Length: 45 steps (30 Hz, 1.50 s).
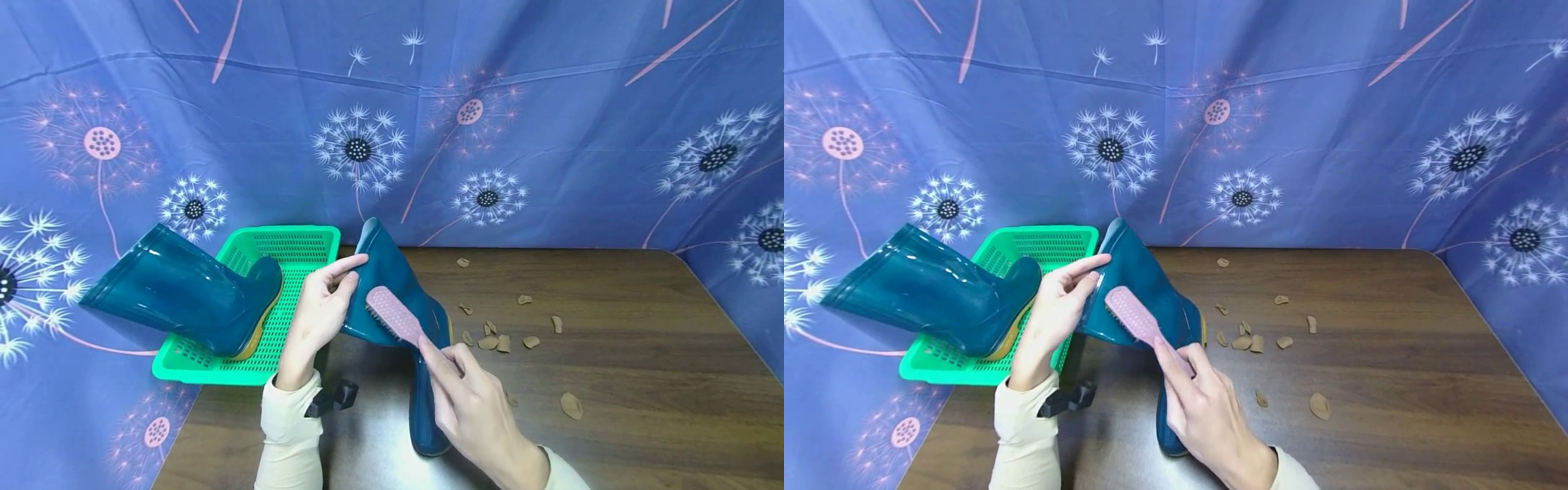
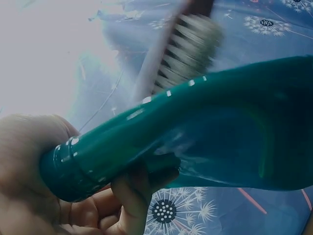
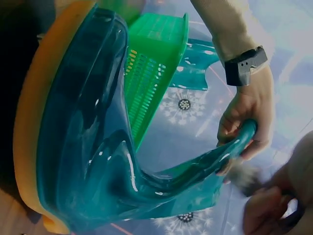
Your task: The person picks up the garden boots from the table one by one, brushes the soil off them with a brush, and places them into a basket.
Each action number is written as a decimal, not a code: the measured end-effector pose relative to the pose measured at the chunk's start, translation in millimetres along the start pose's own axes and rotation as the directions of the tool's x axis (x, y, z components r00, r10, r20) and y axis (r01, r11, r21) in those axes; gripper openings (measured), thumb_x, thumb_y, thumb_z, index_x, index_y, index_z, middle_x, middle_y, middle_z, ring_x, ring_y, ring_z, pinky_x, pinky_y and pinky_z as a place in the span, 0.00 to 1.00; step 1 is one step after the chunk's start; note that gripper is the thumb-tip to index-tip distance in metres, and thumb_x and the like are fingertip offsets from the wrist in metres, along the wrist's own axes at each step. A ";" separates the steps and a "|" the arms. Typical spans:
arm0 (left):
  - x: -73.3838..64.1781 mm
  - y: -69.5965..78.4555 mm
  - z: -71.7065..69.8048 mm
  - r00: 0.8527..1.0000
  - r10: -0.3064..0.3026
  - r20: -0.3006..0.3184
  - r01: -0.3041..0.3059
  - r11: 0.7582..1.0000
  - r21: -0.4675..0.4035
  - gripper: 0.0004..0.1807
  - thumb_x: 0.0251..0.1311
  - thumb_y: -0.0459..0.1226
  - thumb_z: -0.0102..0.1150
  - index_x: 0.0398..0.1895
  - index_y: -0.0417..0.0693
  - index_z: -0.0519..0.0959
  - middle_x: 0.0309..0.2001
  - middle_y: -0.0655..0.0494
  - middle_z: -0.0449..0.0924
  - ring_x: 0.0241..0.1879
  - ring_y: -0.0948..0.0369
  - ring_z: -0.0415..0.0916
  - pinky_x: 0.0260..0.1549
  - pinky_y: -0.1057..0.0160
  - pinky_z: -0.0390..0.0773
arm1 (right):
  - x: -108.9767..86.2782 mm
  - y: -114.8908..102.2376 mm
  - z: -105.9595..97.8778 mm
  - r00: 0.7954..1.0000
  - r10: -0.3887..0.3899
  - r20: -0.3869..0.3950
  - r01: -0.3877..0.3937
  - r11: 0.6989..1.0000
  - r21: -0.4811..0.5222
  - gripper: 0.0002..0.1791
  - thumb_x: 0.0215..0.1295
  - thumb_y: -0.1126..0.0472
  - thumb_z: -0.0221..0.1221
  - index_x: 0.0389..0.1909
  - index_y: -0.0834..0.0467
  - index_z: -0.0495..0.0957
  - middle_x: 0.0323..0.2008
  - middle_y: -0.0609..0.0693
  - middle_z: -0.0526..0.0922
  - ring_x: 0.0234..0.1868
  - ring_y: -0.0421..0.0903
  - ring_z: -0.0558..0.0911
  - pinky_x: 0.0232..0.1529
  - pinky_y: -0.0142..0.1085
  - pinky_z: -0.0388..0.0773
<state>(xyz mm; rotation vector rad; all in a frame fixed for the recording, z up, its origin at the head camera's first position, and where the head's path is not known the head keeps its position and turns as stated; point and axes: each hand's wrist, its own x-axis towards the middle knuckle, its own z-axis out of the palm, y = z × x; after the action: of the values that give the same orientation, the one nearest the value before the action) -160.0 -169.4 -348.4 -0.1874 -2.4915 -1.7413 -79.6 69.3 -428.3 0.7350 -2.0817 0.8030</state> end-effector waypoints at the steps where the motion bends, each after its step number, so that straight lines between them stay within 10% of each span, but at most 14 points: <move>1: 0.5 -0.2 0.0 1.000 0.000 0.000 0.000 1.000 -0.001 0.21 0.81 0.36 0.48 0.71 0.51 0.80 0.56 0.41 0.87 0.47 0.49 0.85 0.47 0.54 0.88 | 0.3 0.0 0.2 1.000 -0.001 -0.005 0.000 1.000 -0.007 0.21 0.81 0.61 0.48 0.64 0.60 0.84 0.35 0.50 0.81 0.23 0.34 0.69 0.20 0.22 0.64; 13: -0.7 0.8 -0.5 1.000 -0.008 0.007 0.008 1.000 -0.005 0.21 0.81 0.36 0.48 0.72 0.51 0.79 0.58 0.41 0.87 0.53 0.47 0.87 0.51 0.50 0.89 | 5.6 -2.6 -3.3 0.992 0.125 0.015 -0.122 0.983 -0.134 0.24 0.62 0.71 0.64 0.60 0.59 0.86 0.32 0.50 0.78 0.19 0.33 0.64 0.17 0.25 0.62; 23: -2.7 0.5 1.9 1.000 -0.001 0.005 0.002 1.000 -0.007 0.21 0.81 0.36 0.48 0.72 0.51 0.80 0.54 0.42 0.88 0.46 0.50 0.87 0.46 0.53 0.90 | 9.5 -7.4 -1.6 0.998 0.059 -0.019 -0.059 0.998 -0.037 0.20 0.81 0.60 0.50 0.63 0.62 0.84 0.33 0.49 0.79 0.22 0.34 0.68 0.19 0.22 0.64; 30: -2.1 1.3 2.7 1.000 -0.001 0.010 0.001 1.000 0.006 0.21 0.81 0.36 0.48 0.72 0.52 0.79 0.58 0.42 0.87 0.49 0.49 0.88 0.47 0.52 0.89 | 11.5 -14.8 -8.0 0.991 0.133 0.026 -0.129 0.983 -0.129 0.23 0.66 0.68 0.64 0.62 0.60 0.85 0.28 0.46 0.74 0.20 0.29 0.59 0.17 0.20 0.55; 35: -2.0 1.7 3.3 1.000 0.013 0.009 -0.013 1.000 0.005 0.21 0.81 0.35 0.49 0.71 0.52 0.80 0.59 0.43 0.87 0.48 0.50 0.86 0.46 0.56 0.87 | 10.2 -16.0 -7.3 0.999 0.054 -0.003 -0.054 0.998 -0.035 0.19 0.82 0.58 0.52 0.63 0.62 0.85 0.29 0.46 0.75 0.21 0.29 0.60 0.18 0.18 0.54; 45: -2.1 3.5 5.1 1.000 0.008 0.013 -0.008 1.000 -0.001 0.21 0.81 0.35 0.49 0.71 0.52 0.80 0.59 0.43 0.87 0.48 0.50 0.87 0.45 0.54 0.89 | 8.4 -15.3 -10.6 0.999 0.048 0.000 -0.048 0.989 -0.139 0.21 0.81 0.58 0.50 0.64 0.59 0.84 0.30 0.47 0.76 0.19 0.30 0.59 0.16 0.20 0.53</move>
<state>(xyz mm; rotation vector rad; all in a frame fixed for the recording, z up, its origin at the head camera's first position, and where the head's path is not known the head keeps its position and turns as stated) -157.4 -163.5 -347.2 -0.2085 -2.4956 -1.7433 -68.4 65.6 -411.6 0.6126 -2.1409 0.6747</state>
